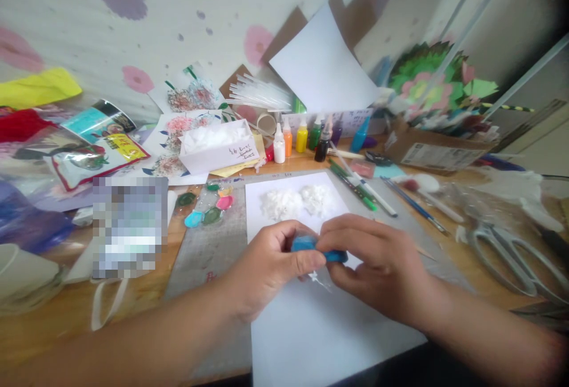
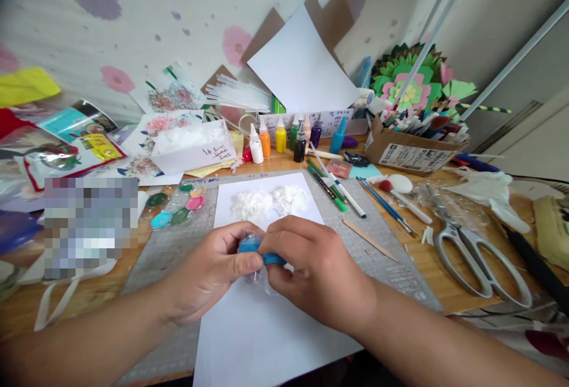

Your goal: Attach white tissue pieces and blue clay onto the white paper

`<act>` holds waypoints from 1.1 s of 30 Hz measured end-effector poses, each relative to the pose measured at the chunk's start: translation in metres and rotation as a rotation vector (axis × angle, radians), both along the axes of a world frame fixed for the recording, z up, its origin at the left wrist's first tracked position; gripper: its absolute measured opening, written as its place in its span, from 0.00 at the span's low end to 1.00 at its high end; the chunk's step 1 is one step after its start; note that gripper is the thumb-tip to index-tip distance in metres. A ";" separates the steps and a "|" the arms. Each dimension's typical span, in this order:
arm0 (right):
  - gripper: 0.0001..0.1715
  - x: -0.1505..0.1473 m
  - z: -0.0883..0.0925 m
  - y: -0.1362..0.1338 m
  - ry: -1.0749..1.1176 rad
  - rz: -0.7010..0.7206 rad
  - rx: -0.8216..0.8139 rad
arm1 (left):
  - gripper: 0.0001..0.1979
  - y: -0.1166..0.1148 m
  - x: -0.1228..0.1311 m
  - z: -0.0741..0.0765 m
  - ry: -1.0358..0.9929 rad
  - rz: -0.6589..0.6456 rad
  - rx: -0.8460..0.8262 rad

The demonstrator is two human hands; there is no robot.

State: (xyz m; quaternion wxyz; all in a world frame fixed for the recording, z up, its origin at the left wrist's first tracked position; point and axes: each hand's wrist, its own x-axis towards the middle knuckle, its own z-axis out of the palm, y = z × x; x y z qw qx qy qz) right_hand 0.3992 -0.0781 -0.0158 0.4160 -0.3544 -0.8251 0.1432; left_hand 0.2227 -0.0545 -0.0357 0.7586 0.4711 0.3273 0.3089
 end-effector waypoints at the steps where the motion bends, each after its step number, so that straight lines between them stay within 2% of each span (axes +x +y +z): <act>1: 0.13 0.001 0.000 0.001 0.014 0.015 -0.023 | 0.16 0.000 0.000 0.000 -0.001 0.005 0.001; 4: 0.14 0.007 -0.002 0.004 0.021 0.074 -0.073 | 0.14 0.002 0.000 0.001 0.001 0.048 0.013; 6: 0.21 0.010 -0.004 0.006 0.007 0.102 -0.061 | 0.14 0.003 0.000 0.001 0.009 0.069 0.015; 8: 0.24 0.012 -0.007 0.006 -0.011 0.107 -0.029 | 0.13 0.003 0.000 0.000 0.005 0.061 0.014; 15: 0.11 0.007 -0.011 0.004 -0.012 0.053 0.086 | 0.16 0.000 0.000 -0.002 -0.023 0.032 0.014; 19: 0.11 0.001 -0.007 0.004 -0.004 0.028 0.099 | 0.13 -0.002 0.002 0.000 -0.051 0.054 -0.013; 25: 0.12 0.000 0.004 0.003 0.077 -0.007 -0.001 | 0.10 -0.003 0.004 0.001 -0.119 0.105 -0.041; 33: 0.04 0.015 0.001 0.007 0.277 -0.147 -0.158 | 0.09 0.002 0.003 0.000 -0.012 0.192 -0.013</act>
